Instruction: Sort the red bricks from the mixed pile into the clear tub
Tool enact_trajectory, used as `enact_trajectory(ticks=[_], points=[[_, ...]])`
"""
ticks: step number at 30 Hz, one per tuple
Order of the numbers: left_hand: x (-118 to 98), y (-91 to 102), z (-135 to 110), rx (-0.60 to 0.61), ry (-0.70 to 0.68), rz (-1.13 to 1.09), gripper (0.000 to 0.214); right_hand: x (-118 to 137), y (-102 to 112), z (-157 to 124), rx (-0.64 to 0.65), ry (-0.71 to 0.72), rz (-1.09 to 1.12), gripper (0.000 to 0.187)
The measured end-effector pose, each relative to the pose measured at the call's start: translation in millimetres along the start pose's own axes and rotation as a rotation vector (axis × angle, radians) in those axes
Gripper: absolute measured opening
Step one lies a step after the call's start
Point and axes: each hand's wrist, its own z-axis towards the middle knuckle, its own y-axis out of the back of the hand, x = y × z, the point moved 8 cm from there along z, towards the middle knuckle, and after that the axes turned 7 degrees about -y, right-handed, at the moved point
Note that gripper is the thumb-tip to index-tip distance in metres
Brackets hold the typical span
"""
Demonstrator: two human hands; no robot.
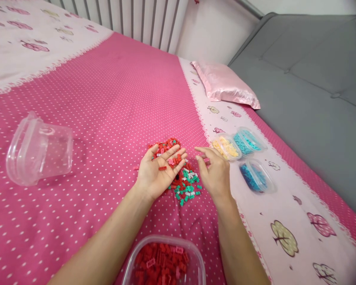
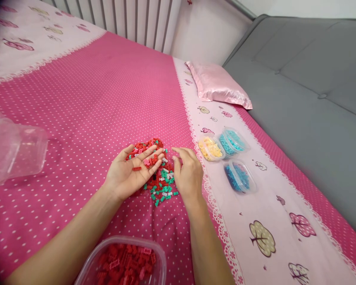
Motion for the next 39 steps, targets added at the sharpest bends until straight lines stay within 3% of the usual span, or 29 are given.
enact_trajectory(ticks=[6, 12, 19, 30, 34, 39], points=[[0.2, 0.7, 0.3, -0.009, -0.002, 0.013, 0.056, -26.9, -17.0, -0.4, 0.135, -0.14, -0.128, 0.028], [0.4, 0.7, 0.3, -0.01, 0.0, 0.018, 0.056, -36.2, -41.8, -7.6, 0.333, -0.156, -0.232, 0.027], [1.0, 1.1, 1.5, 0.01, 0.004, 0.013, 0.054, -34.6, -43.8, -7.9, 0.358, -0.142, -0.301, 0.025], [0.9, 0.5, 1.7, 0.022, 0.004, 0.01, 0.054, -37.1, -38.7, -6.6, 0.304, -0.199, -0.225, 0.013], [0.2, 1.3, 0.9, -0.003, 0.001, 0.015, 0.053, -29.0, -23.6, -2.8, 0.148, -0.193, -0.067, 0.011], [0.9, 0.8, 0.4, -0.002, 0.011, 0.006, 0.052, -4.2, -1.0, -2.5, -0.059, -0.072, 0.109, 0.012]])
